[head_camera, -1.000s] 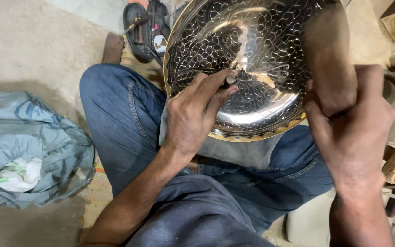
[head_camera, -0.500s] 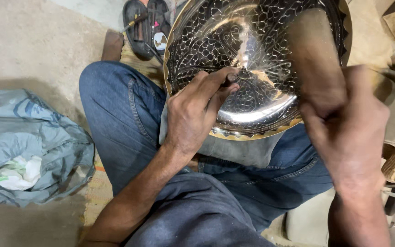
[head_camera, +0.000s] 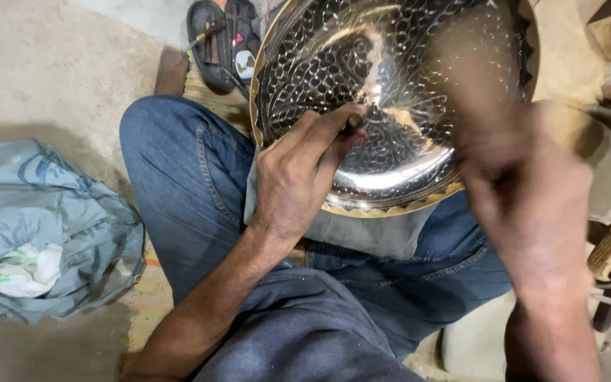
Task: The person sits cross-legged and uses a wooden mallet to strike a metal chisel held against a large brass bowl, creating or refining a decorative pattern. The person repeatedly taps the chisel along the bowl's surface, adjusting the chisel position as needed.
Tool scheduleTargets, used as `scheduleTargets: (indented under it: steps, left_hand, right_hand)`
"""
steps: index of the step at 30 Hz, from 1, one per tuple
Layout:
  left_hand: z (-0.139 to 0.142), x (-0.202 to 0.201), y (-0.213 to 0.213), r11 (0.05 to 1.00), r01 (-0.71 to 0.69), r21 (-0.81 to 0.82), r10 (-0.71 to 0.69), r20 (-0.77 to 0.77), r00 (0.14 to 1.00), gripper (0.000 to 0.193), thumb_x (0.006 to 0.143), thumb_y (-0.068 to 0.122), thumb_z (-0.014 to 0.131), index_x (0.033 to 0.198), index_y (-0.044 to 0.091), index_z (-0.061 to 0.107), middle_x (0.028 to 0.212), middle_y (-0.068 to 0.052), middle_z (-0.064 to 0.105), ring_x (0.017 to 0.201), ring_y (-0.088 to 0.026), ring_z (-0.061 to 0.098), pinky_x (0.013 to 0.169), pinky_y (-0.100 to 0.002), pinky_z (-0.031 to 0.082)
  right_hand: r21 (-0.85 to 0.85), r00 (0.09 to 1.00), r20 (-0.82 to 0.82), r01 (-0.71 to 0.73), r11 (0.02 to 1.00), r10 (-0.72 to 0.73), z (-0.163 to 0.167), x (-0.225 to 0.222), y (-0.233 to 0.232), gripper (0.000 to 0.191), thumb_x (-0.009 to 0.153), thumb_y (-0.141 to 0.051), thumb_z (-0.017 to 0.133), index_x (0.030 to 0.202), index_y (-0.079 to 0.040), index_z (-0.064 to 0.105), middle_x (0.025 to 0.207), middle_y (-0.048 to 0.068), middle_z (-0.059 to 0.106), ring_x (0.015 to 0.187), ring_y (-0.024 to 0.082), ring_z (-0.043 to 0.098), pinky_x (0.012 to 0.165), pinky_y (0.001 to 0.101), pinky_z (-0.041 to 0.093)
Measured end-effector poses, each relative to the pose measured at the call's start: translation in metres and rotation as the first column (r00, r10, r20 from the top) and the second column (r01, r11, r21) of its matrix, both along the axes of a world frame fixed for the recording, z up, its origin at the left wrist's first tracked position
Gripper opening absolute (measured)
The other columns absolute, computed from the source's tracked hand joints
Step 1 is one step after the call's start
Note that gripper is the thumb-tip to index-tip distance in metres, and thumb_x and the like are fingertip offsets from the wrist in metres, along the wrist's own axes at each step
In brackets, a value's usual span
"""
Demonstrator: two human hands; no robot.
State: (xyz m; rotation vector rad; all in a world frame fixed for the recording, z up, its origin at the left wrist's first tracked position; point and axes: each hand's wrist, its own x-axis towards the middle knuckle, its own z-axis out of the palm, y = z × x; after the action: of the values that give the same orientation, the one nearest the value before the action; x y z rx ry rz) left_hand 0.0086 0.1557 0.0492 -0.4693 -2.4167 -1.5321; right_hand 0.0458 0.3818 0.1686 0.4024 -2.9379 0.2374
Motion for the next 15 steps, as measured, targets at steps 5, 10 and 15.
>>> scheduleTargets:
  steps: [5,10,15]
  left_hand:
    - [0.0006,0.0013,-0.0011,1.0,0.01,-0.003,-0.01,0.046,0.999,0.034,0.099,0.018,0.076,0.131,0.015,0.067,0.094,0.0,0.071,0.073,-0.01,0.07,0.063,-0.026,0.063]
    - [0.0002,-0.0012,-0.0019,1.0,0.002,0.002,-0.001,-0.052,0.999,0.032,0.104,0.016,0.072,0.135,0.013,0.064,0.102,0.0,0.071,0.085,-0.011,0.072,0.071,-0.026,0.065]
    - [-0.0001,0.003,-0.0022,0.999,0.019,0.031,-0.02,0.03,0.999,0.033,0.1,0.019,0.075,0.132,0.014,0.066,0.097,0.0,0.07,0.074,-0.009,0.069,0.063,-0.026,0.062]
  right_hand:
    - [-0.067,0.992,0.012,0.128,0.989,-0.128,0.0026,-0.0009,-0.0042,0.028,0.104,-0.01,0.078,0.116,-0.001,0.054,0.087,0.006,0.067,0.074,0.014,0.066,0.064,0.0281,0.053]
    - [0.463,0.998,-0.045,0.067,0.884,-0.051,0.0079,-0.0048,-0.0086,0.01,0.098,-0.008,0.075,0.1,-0.006,0.065,0.079,0.007,0.068,0.062,0.017,0.064,0.055,0.0322,0.052]
    - [0.166,0.998,-0.07,0.015,0.986,-0.003,0.001,0.0012,-0.0023,0.019,0.099,-0.004,0.074,0.115,-0.004,0.064,0.094,0.012,0.07,0.076,0.02,0.068,0.067,0.0331,0.057]
